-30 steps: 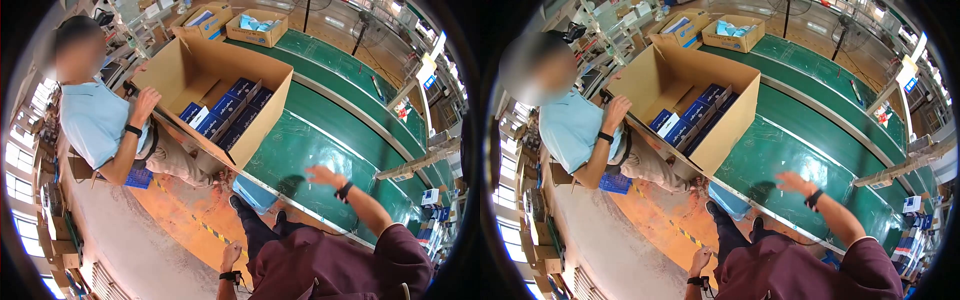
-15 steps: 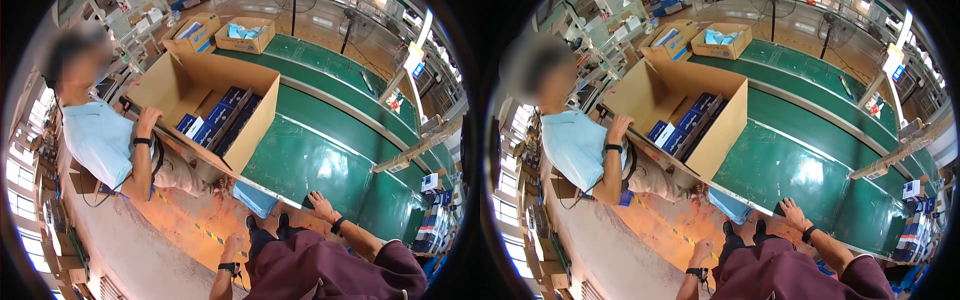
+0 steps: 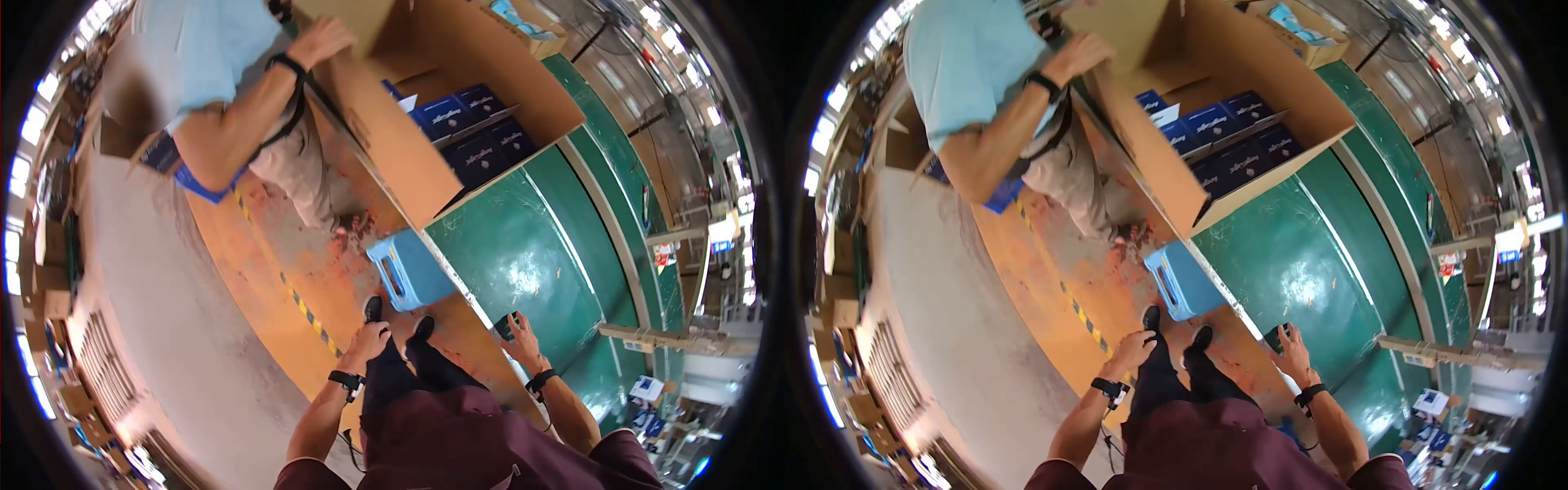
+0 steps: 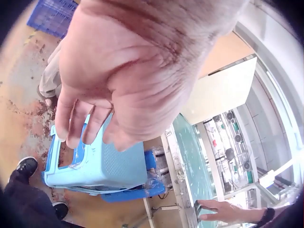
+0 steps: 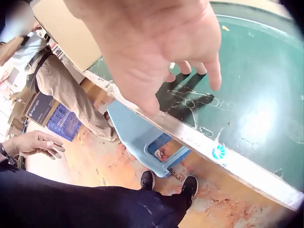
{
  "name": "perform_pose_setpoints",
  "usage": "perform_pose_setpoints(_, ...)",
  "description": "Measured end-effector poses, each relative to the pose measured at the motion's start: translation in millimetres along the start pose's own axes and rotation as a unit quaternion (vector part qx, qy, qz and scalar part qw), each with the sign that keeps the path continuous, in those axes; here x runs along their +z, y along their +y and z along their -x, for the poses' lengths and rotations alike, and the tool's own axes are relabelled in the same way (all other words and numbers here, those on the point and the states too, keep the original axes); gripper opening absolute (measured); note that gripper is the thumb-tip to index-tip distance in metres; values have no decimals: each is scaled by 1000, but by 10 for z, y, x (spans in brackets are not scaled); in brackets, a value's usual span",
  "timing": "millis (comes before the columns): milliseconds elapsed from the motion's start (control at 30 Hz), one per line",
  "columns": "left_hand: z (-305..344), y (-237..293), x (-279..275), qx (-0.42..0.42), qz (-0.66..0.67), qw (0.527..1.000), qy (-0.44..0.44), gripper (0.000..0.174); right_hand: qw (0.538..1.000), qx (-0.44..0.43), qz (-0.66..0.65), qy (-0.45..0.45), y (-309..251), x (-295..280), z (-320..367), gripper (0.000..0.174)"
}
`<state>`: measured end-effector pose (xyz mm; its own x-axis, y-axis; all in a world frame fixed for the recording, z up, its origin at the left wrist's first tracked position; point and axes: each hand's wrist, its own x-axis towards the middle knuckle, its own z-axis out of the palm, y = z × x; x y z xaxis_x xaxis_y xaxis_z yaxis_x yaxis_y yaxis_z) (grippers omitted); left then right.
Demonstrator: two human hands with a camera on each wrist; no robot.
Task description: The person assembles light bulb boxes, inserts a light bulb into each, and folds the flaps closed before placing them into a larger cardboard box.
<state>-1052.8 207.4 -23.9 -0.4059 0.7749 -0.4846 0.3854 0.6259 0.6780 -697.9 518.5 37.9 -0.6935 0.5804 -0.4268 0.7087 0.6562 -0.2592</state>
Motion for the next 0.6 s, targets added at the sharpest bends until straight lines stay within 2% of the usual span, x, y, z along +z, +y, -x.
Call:
perform_pose_setpoints(67, -31, -118, 199, 0, 29, 1000, 11, 38, 999, 8, -28, -21, 17, -56, -52, 84)
perform_pose_setpoints(100, -14, -76, 168, -6, 39, 999, -12, 36, 1000, 3, -18, -15, -18, -76, -51, 84)
perform_pose_setpoints(200, 108, -203, 308, 10, 62, 996, 56, 31, 999, 19, -14, -27, -101, -126, -28, 85)
perform_pose_setpoints(333, 207, -406, 223, -5, 59, 998, 24, 31, 1000, 26, -4, -10, -59, -43, -106, 78)
perform_pose_setpoints(400, 244, -616, 253, -15, 55, 998, -20, 32, 998, 35, 30, 33, -163, 41, -123, 76)
perform_pose_setpoints(433, 227, -737, 268, 8, 50, 999, -17, 33, 997, 43, 22, 57, -297, 14, -113, 77)
perform_pose_setpoints(467, 153, -901, 334, -5, 9, 995, -104, 34, 993, 99, -12, 64, -505, -10, -135, 80)
perform_pose_setpoints(533, -125, -1406, 537, -22, -82, 961, -261, 35, 986, 114, 4, 118, -706, 174, -184, 85)
perform_pose_setpoints(600, -229, -2198, 929, -2, -108, 958, -265, 38, 965, 128, 46, 223, -748, 672, -236, 87)
